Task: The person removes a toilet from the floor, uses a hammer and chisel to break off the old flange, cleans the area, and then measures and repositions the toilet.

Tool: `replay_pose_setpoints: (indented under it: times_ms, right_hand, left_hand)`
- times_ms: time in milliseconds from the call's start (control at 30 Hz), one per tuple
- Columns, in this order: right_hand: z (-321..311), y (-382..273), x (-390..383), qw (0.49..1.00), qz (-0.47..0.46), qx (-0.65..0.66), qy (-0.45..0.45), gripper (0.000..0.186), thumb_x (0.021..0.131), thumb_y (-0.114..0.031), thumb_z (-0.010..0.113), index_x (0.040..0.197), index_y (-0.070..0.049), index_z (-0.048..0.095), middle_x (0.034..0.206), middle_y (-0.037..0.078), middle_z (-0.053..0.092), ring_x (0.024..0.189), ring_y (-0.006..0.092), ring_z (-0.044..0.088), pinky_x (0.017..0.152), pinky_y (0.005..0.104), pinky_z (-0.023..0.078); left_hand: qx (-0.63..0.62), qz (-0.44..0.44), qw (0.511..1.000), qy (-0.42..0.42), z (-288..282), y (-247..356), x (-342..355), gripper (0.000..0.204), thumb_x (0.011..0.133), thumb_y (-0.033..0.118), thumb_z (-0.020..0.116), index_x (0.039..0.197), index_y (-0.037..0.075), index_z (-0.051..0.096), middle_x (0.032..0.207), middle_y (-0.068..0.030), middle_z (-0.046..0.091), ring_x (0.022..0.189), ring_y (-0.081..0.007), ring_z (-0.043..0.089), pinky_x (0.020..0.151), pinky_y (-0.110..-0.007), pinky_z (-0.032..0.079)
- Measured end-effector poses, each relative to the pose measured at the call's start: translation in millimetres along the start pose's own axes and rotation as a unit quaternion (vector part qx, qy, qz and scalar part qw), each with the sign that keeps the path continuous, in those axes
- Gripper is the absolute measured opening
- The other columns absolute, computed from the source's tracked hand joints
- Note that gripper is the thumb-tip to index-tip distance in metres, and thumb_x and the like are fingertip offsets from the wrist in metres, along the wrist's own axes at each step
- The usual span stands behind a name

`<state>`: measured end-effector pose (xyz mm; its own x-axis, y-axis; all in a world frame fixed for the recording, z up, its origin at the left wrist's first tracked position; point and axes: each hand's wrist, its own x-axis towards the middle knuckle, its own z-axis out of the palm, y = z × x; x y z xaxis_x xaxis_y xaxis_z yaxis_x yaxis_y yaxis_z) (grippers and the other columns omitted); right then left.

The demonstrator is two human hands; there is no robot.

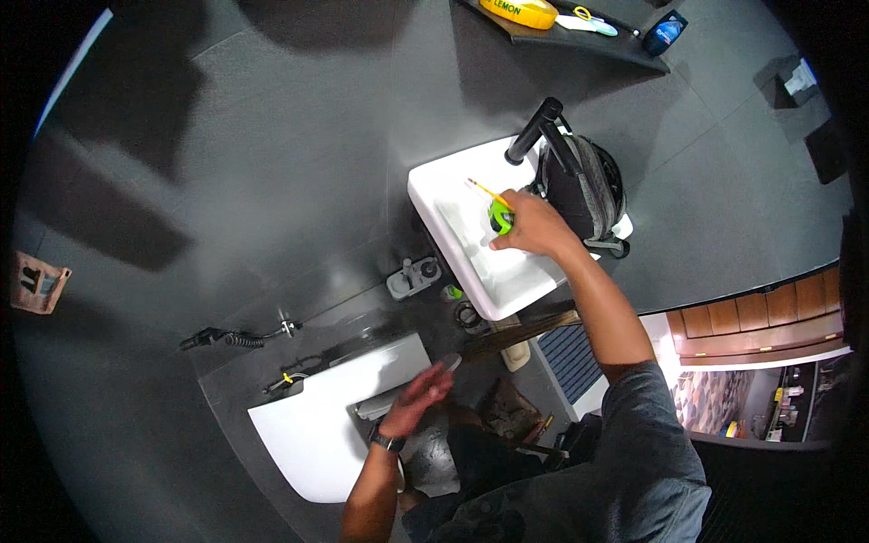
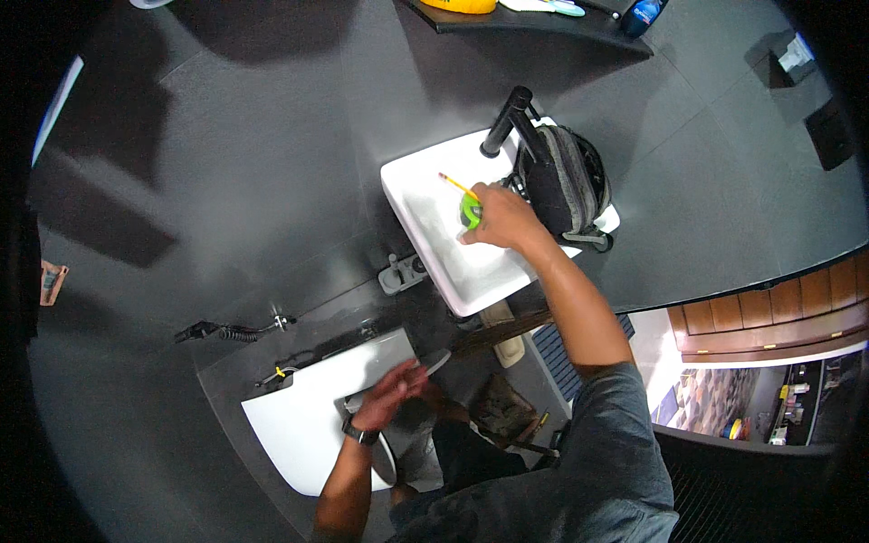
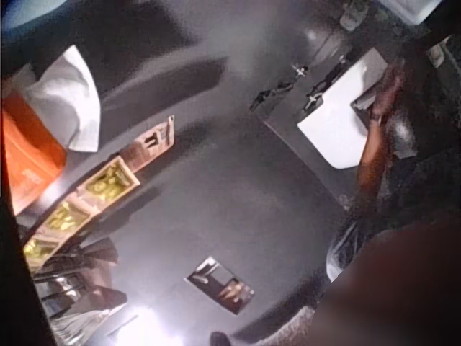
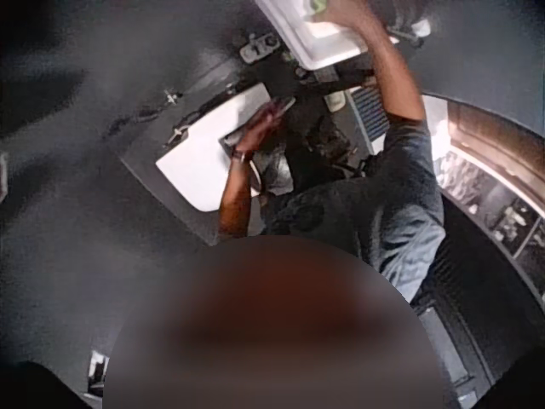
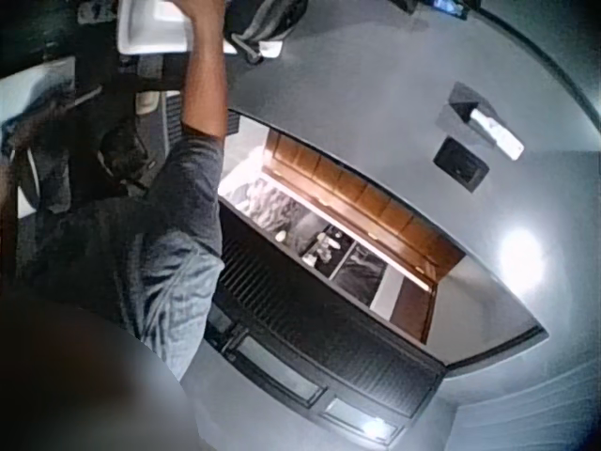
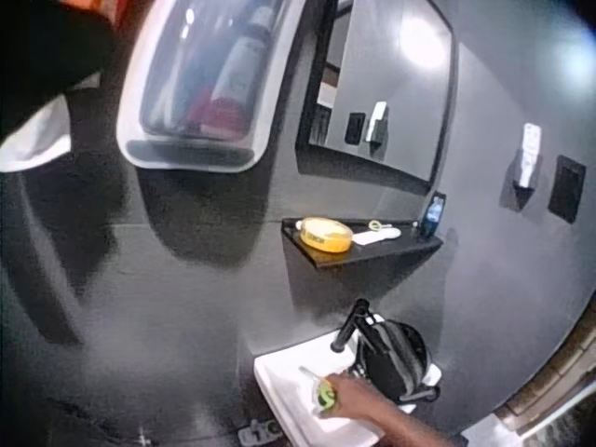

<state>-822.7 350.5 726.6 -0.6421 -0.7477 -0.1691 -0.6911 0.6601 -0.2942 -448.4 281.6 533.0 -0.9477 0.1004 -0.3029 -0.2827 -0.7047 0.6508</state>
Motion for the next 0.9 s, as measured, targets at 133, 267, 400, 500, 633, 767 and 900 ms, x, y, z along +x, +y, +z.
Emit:
replay_pose_setpoints:
  times_ms: [133,267,400,500,633,767,900]
  right_hand:
    - [48.4,36.5,15.3,0.997,0.001,0.002,-0.079,0.066,0.064,-0.035,0.090,0.112,-0.001,0.061,0.109,0.024,0.067,0.104,0.0421,0.066,0.089,0.0470,0.051]
    - [59.8,47.1,9.3,0.996,-0.014,0.085,-0.034,0.077,0.065,-0.042,0.089,0.125,-0.003,0.062,0.114,0.025,0.065,0.113,0.0404,0.061,0.094,0.0461,0.049]
    - [49.4,34.1,1.9,0.997,-0.007,0.065,-0.031,0.046,0.093,-0.037,0.067,0.125,-0.004,0.066,0.117,0.024,0.065,0.111,0.0404,0.061,0.099,0.0448,0.046]
    - [49.0,4.3,2.6,0.999,0.035,0.010,-0.017,0.036,0.101,-0.025,0.056,0.126,0.000,0.065,0.118,0.026,0.066,0.116,0.0410,0.060,0.103,0.0488,0.045]
    - [40.6,-52.1,19.9,0.970,-0.086,-0.225,-0.010,0.048,0.101,-0.029,0.061,0.132,0.008,0.059,0.129,0.030,0.062,0.126,0.0433,0.057,0.108,0.0455,0.044]
    - [45.6,-131.0,-26.2,0.974,-0.132,0.143,0.118,0.038,0.104,-0.021,0.061,0.132,0.005,0.061,0.121,0.018,0.068,0.105,0.0215,0.067,0.089,0.0334,0.054]
    - [164.0,-180.9,-59.1,0.953,-0.235,0.123,-0.147,0.030,0.094,-0.023,0.071,0.113,0.000,0.071,0.099,0.014,0.073,0.088,0.0205,0.068,0.081,0.0362,0.053]
  left_hand:
    - [0.101,-0.202,0.967,0.116,-53.9,-141.2,-83.2,0.076,0.095,0.042,0.070,0.155,0.009,0.037,0.154,-0.0143,0.046,0.141,-0.0282,0.045,0.116,-0.042,0.036]
    - [0.377,-0.288,0.879,-0.052,-79.6,-250.4,-163.5,0.072,0.087,0.040,0.075,0.149,0.012,0.050,0.154,-0.0133,0.047,0.145,-0.0336,0.040,0.119,-0.048,0.033]
    - [0.461,-0.353,0.811,-0.067,-96.0,-295.8,-204.0,0.058,0.092,0.045,0.064,0.145,0.021,0.056,0.155,-0.0083,0.047,0.146,-0.0362,0.038,0.123,-0.050,0.027]
    - [0.397,-0.380,0.820,0.163,-126.5,-282.9,-201.3,0.056,0.092,0.047,0.064,0.137,0.014,0.061,0.142,-0.0136,0.055,0.133,-0.0363,0.049,0.112,-0.049,0.037]
    - [0.258,-0.379,0.842,0.284,-138.0,-262.5,-165.9,0.057,0.091,0.049,0.063,0.127,0.005,0.067,0.125,-0.0207,0.067,0.115,-0.0364,0.063,0.098,-0.047,0.050]
    - [0.136,-0.313,0.856,0.389,-122.2,-289.2,-147.9,0.060,0.091,0.050,0.063,0.129,0.004,0.066,0.121,-0.0232,0.069,0.112,-0.0371,0.067,0.095,-0.047,0.053]
    - [0.012,-0.332,0.832,0.444,-127.9,-360.7,-145.0,0.060,0.092,0.049,0.063,0.133,0.005,0.062,0.118,-0.0205,0.071,0.111,-0.0363,0.067,0.096,-0.045,0.053]
